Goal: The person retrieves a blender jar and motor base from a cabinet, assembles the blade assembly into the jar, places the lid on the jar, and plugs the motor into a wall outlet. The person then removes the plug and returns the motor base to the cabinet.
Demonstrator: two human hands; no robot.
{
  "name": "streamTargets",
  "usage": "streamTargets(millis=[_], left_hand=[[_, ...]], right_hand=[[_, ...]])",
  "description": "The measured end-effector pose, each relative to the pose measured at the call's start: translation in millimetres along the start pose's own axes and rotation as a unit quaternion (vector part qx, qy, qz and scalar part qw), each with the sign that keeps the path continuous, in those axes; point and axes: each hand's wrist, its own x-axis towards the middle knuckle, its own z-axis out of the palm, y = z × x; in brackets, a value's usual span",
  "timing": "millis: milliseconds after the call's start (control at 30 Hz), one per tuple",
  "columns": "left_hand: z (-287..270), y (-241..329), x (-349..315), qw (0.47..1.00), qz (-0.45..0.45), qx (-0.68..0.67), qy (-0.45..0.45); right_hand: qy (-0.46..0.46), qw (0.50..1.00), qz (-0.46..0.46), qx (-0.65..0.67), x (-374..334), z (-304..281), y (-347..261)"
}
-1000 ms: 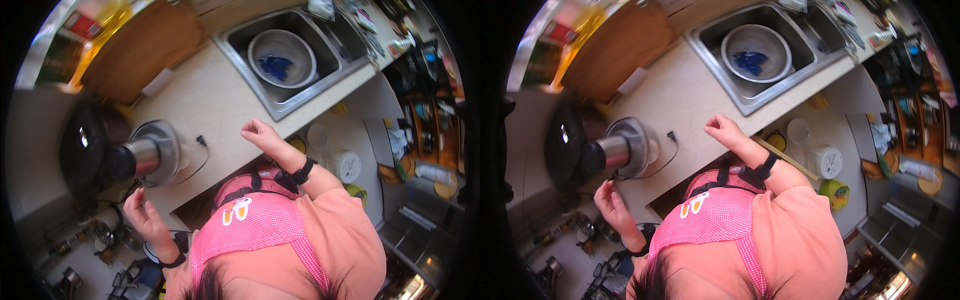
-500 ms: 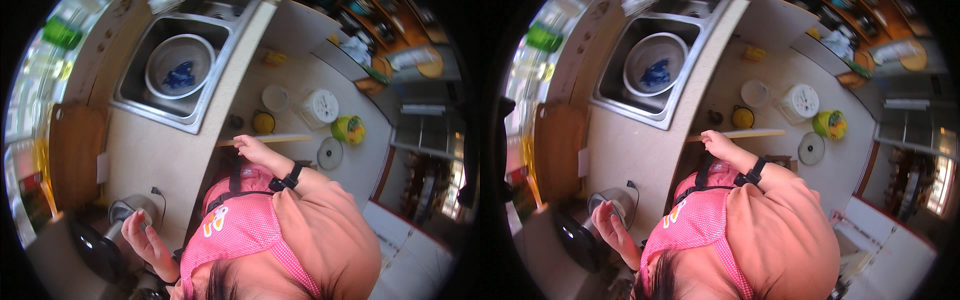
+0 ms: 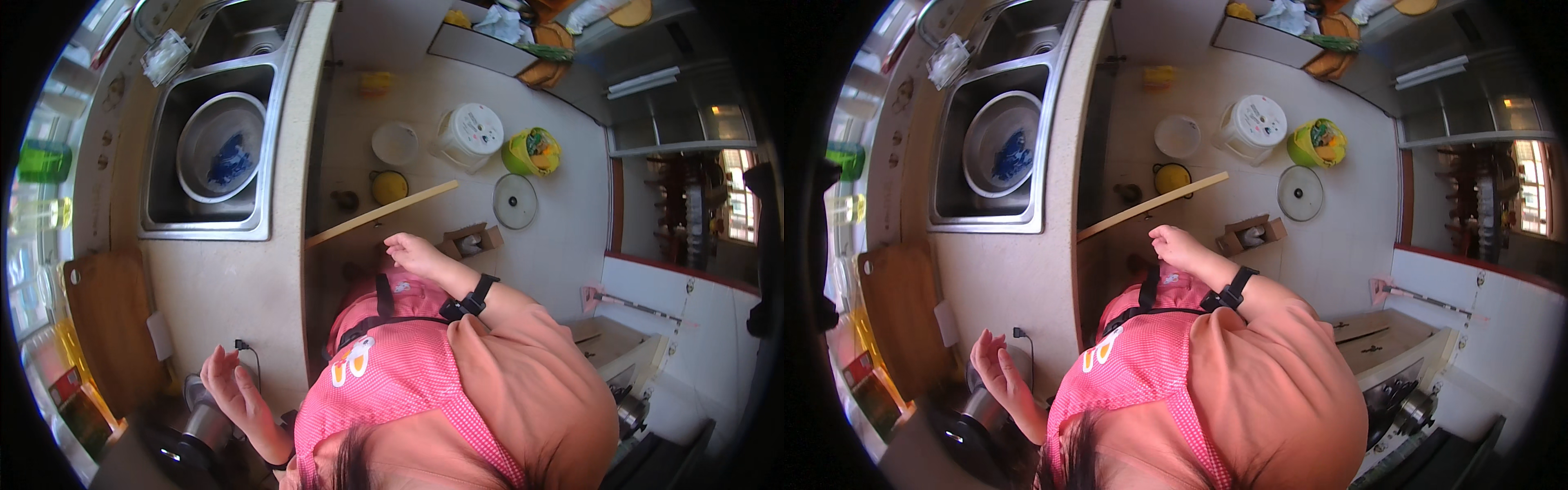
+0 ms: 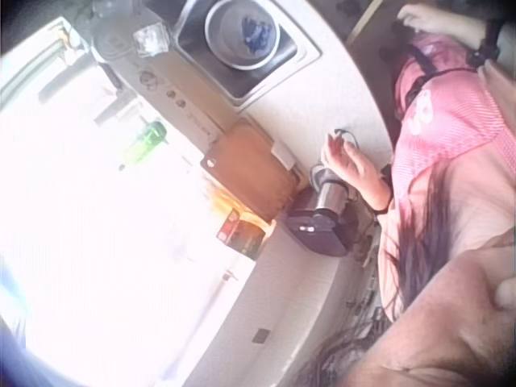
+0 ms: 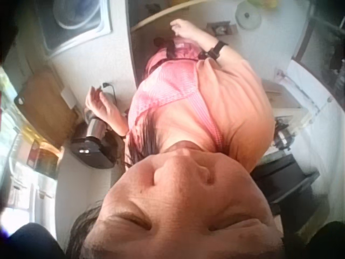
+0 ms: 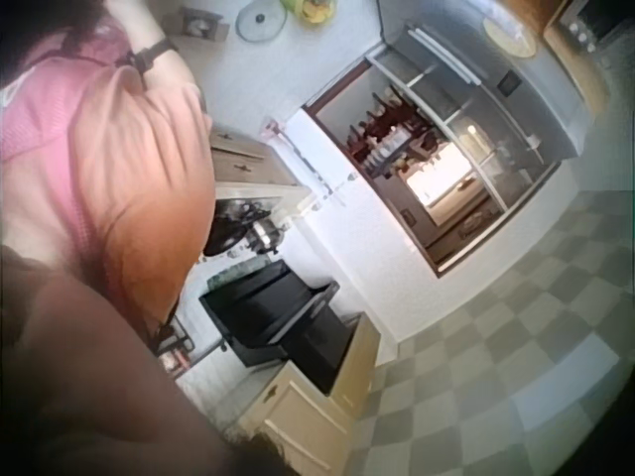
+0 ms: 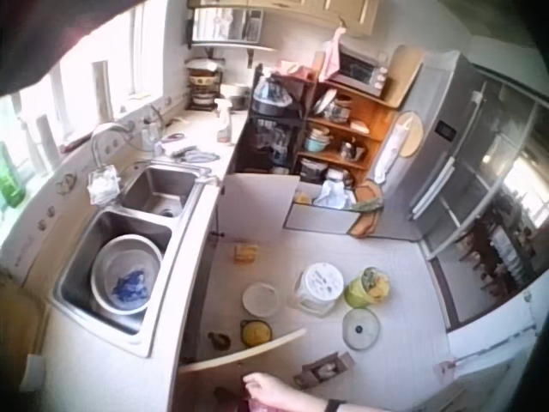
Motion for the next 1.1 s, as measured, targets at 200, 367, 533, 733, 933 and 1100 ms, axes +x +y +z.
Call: streamTargets(millis=[200,367,533,733,933,1100], left_hand=[[57.6,19.6,26.5,0.996,0.017,-0.002,-0.087],[136.3,52.7,47.0,0.987,0.080,0.027,-0.137],[215.4,82.6,51.1,0.981,0.070,0.000,-0.178],[267.2,84.6,53.8,0.966,0.076,0.047,-0.242],[286.6,85.4,67.7,0.939,0.123,0.083,-0.310],[300.0,84.6,79.6,0.936,0.094,0.086,-0.328]], right_hand=[[0.066,0.995,0.072,0.031,-33.1,-46.5,29.6],[0.136,0.979,0.132,0.075,-57.0,-116.1,57.6],[0.134,0.981,0.120,0.067,-53.0,-196.6,71.0],[0.221,0.967,0.082,0.093,-46.6,-254.7,84.4],[0.260,0.944,0.095,0.178,-64.8,-251.1,86.6],[0.271,0.933,0.127,0.200,-73.6,-239.8,82.3]])
